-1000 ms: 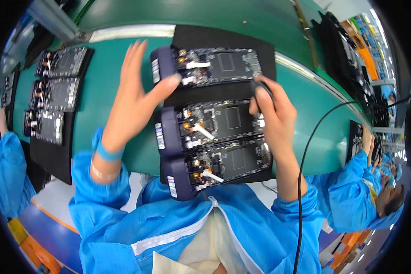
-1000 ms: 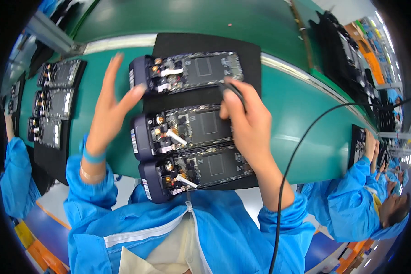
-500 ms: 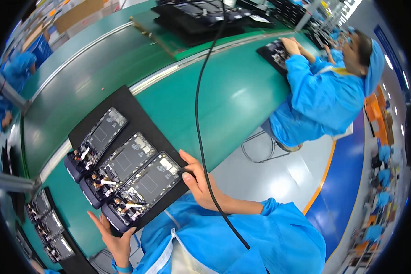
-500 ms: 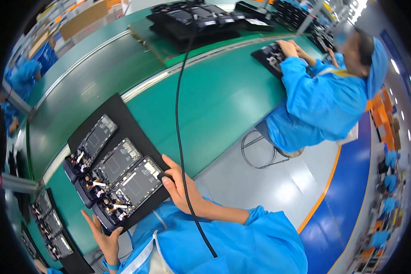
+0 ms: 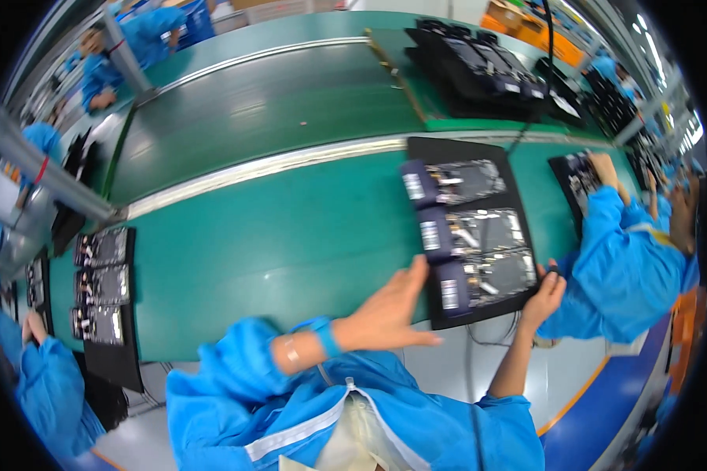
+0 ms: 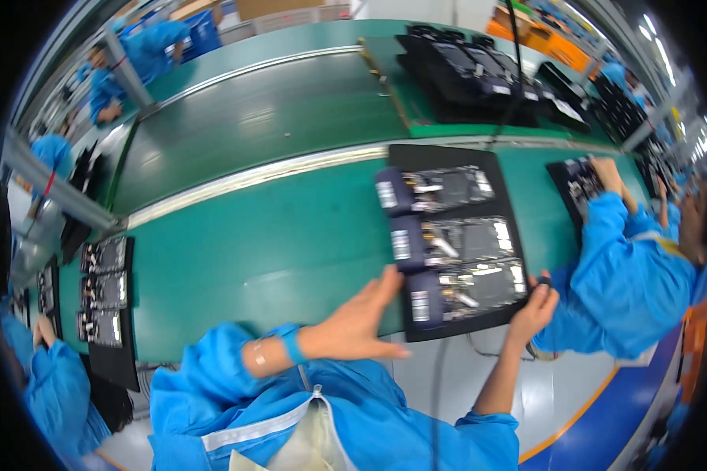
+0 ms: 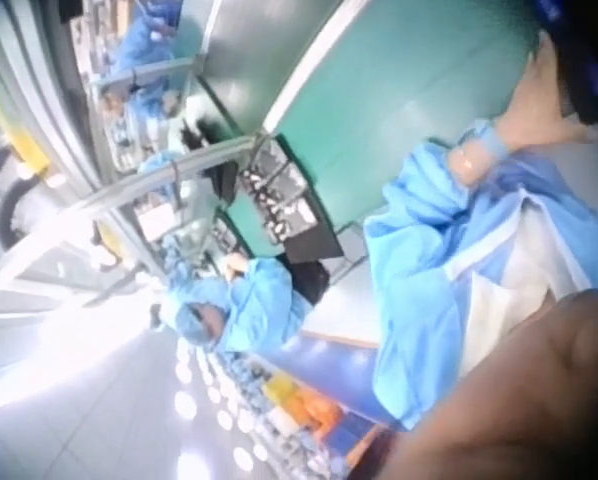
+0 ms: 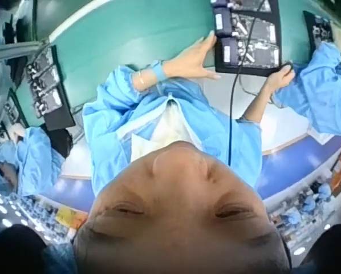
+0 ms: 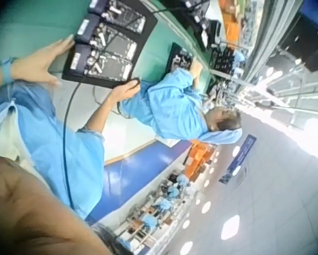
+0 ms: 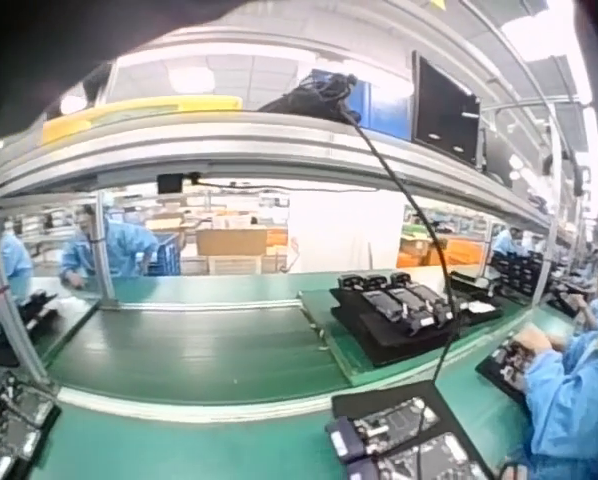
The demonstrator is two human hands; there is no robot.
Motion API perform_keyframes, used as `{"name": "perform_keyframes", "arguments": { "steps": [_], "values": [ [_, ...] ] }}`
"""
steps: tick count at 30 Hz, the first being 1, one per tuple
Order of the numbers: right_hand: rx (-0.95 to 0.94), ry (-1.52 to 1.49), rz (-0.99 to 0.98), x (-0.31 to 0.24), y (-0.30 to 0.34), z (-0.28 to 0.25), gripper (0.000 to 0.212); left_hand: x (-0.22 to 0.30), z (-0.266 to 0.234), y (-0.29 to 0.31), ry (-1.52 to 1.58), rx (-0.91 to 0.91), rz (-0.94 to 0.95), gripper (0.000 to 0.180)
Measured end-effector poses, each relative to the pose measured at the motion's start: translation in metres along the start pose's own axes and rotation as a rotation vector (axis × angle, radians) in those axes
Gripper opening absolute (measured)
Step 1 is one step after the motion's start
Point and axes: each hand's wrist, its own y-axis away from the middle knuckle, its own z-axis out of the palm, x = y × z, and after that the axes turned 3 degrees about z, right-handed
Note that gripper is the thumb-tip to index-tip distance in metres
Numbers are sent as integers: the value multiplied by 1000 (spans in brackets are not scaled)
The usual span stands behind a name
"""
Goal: The person assembles internal components of handheld electronic devices by hand, connecting circuit boards and ribbon cables within the device housing.
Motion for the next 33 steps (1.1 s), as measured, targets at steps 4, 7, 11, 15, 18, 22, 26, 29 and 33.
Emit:
{"name": "perform_keyframes", "arguments": {
  "steps": [4, 7, 11, 15, 18, 22, 26, 29, 33],
  "values": [
    [78, 46, -30, 57, -72, 0, 31, -5, 22, -67, -35, 7, 92, 119],
    [93, 112, -48, 77, -114, 1, 32, -8, 27, -94, -50, -13, 117, 113],
    [294, 72, -87, 87, -116, -9, 34, -26, 20, -84, -37, 92, 215, 95],
    [458, 10, 94, 92, -38, -37, 32, -52, -76, -66, -295, 642, 116, 20],
    [212, 141, 172, 112, 61, -26, 33, -116, -185, -75, -473, 968, -86, 11],
    [1, 145, 529, 148, 180, -23, 27, -164, -226, -119, -510, 893, -280, 19],
    [-131, 236, 624, 158, 232, -31, 26, -181, -226, -144, -649, 738, -351, 21],
    [-269, 266, 680, 156, 248, -18, 24, -173, -242, -132, -781, 607, -432, 19],
    [-302, 323, 710, 161, 257, -18, 27, -141, -193, -174, -537, 699, -25, 17]
  ]
}}
